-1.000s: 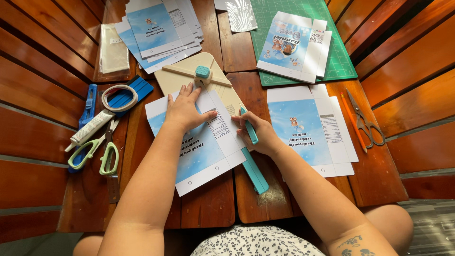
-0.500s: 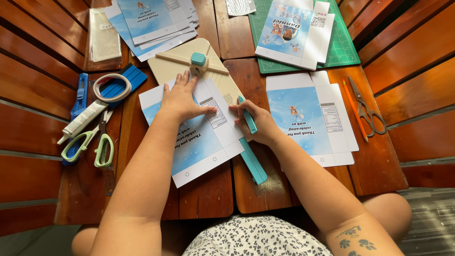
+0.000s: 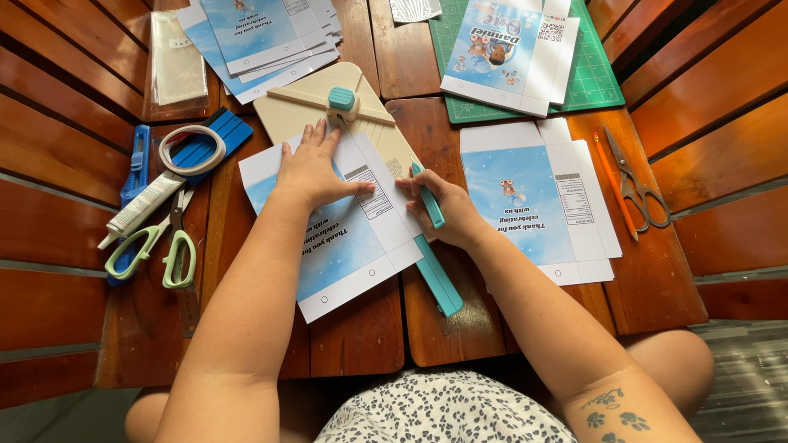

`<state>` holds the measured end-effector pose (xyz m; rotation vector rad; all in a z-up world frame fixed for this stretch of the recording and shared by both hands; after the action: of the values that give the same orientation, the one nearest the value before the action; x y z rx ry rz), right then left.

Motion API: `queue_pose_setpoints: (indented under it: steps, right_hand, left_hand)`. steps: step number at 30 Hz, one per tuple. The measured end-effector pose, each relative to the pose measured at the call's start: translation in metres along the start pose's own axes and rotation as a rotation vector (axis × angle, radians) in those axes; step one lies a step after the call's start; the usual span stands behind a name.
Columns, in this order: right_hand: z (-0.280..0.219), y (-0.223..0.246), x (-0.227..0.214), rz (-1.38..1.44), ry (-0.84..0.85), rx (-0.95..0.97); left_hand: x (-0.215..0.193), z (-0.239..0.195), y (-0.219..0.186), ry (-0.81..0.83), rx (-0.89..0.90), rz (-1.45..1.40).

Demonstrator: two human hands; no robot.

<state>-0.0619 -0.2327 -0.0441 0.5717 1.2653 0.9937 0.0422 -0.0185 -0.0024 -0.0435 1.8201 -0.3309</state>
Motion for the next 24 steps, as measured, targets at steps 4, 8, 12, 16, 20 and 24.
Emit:
queue_pose_setpoints:
  steps: [4,8,12,16,20,24]
  right_hand:
    - [0.000,0.005,-0.003,-0.017,0.005,-0.003]
    - [0.003,0.011,-0.003,-0.028,-0.005,0.088]
    - [0.022,0.019,-0.021,0.094,-0.201,0.109]
    - [0.056,0.000,-0.003,0.180,-0.349,0.007]
    - [0.094,-0.009,0.021,0.171,-0.373,0.002]
    - [0.116,-0.015,0.042,0.134,-0.306,0.029]
  left_hand:
    - [-0.001,-0.001,0.000,0.003,0.001,0.006]
    - [0.000,-0.002,0.000,0.016,0.010,0.028]
    - [0.000,0.000,0.001,0.034,0.025,0.062]
    - [-0.003,0.000,-0.002,0.039,0.040,0.091]
    - [-0.003,-0.001,0.000,0.053,0.036,0.074]
    - [-0.004,-0.003,-0.001,0.068,0.026,0.066]
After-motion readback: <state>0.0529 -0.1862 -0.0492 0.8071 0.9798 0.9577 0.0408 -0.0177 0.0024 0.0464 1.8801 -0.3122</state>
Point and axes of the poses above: each hand's wrist, its own z-axis towards the middle knuckle, its own x-axis out of the palm, y = z × x, the point moved 5 cm from there along z, towards the middle knuckle, and after that the axes turned 5 degrees about -x, right-handed, at the moved point
